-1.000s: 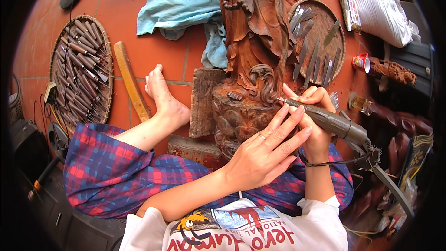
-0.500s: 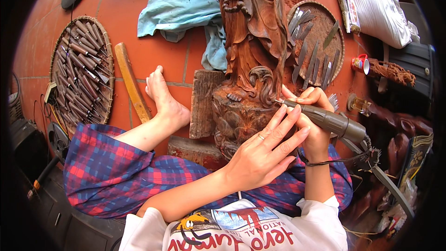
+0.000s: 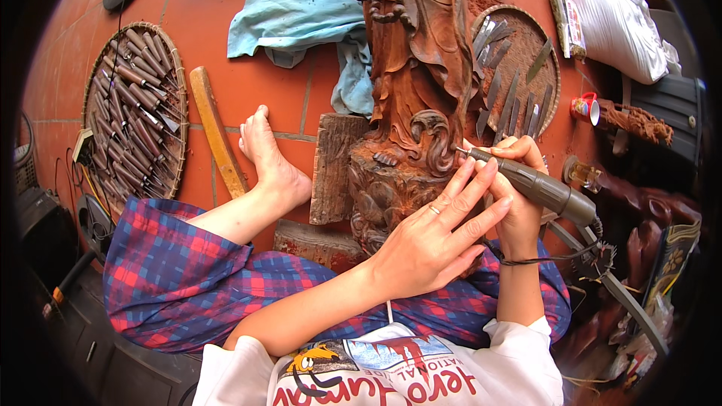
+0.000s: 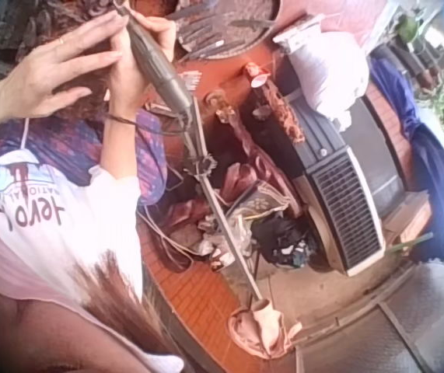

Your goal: The person sits on the floor and uses a rotary carving tool to shape and detail a large wooden sculpture. They hold the tool with both hands to guide it along the wood's surface, occasionally pausing to wipe away wood shavings with their hand.

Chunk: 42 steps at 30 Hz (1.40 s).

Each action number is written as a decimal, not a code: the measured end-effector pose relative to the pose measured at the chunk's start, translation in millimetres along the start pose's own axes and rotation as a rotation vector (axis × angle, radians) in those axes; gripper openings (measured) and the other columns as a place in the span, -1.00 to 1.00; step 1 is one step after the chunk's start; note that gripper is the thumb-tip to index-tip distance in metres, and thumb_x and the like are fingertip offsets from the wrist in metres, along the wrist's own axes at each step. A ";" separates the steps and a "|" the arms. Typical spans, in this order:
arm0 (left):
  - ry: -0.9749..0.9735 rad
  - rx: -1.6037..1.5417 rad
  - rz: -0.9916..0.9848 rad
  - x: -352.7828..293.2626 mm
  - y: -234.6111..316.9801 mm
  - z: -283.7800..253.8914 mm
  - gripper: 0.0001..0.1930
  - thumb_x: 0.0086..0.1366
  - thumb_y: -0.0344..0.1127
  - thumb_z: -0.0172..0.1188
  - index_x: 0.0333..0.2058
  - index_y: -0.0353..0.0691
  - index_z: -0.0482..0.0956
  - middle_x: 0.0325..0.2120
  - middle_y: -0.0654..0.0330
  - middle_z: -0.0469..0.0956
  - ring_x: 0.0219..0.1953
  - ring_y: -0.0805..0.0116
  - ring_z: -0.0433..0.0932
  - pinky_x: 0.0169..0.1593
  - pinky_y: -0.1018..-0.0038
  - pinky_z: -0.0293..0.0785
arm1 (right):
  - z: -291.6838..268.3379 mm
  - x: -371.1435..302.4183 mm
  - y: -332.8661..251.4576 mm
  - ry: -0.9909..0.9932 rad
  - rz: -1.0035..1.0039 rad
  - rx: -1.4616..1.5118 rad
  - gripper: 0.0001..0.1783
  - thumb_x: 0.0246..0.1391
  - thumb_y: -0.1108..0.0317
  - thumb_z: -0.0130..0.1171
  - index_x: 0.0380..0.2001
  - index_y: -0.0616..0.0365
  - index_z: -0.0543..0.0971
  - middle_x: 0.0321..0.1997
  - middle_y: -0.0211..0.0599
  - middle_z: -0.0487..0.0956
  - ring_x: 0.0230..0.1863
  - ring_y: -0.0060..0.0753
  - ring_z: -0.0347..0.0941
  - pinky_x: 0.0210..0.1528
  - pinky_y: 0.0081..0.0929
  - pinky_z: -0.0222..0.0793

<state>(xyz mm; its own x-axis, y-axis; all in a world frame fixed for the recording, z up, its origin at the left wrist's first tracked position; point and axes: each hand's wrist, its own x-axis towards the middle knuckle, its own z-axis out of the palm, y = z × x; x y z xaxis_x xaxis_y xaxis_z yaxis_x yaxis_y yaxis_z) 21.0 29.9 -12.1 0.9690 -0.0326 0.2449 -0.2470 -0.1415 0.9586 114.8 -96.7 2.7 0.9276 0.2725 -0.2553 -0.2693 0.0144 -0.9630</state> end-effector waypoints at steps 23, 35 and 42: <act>0.004 -0.006 0.015 1.1 -3.3 1.9 -0.25 0.03 -0.42 0.34 0.26 -0.11 0.33 0.34 -0.27 -0.04 0.37 -0.26 0.02 0.29 0.12 0.23 | -1.0 12.5 -14.1 -0.056 0.017 -0.197 -0.76 -0.08 0.58 0.32 -0.41 0.25 0.43 -0.32 -0.30 0.49 -0.21 -0.50 0.50 0.09 -0.32 0.47; 0.031 -0.037 -0.004 -13.8 10.6 12.7 -0.25 0.03 -0.43 0.34 0.26 -0.12 0.33 0.33 -0.34 -0.06 0.36 -0.29 0.02 0.28 0.13 0.24 | -6.1 9.9 -14.9 -0.209 -0.030 -0.174 -0.78 -0.09 0.57 0.30 -0.45 0.24 0.41 -0.42 -0.36 0.41 -0.30 -0.48 0.49 0.25 0.09 0.32; 0.090 -0.042 -0.002 -13.7 5.4 14.7 -0.30 0.05 -0.44 0.33 0.23 -0.16 0.36 0.31 -0.31 0.02 0.33 -0.25 0.12 0.26 0.13 0.28 | 5.2 12.1 -17.0 -0.077 -0.003 -0.182 -0.79 -0.07 0.67 0.26 -0.44 0.24 0.42 -0.40 -0.34 0.45 -0.26 -0.51 0.51 0.20 -0.08 0.41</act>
<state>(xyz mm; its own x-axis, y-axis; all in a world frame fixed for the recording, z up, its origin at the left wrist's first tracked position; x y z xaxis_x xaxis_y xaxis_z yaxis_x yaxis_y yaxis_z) 6.5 15.0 -12.4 0.9657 0.0566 0.2536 -0.2472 -0.1000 0.9638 129.3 -88.7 16.4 0.9040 0.3455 -0.2520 -0.2093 -0.1566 -0.9652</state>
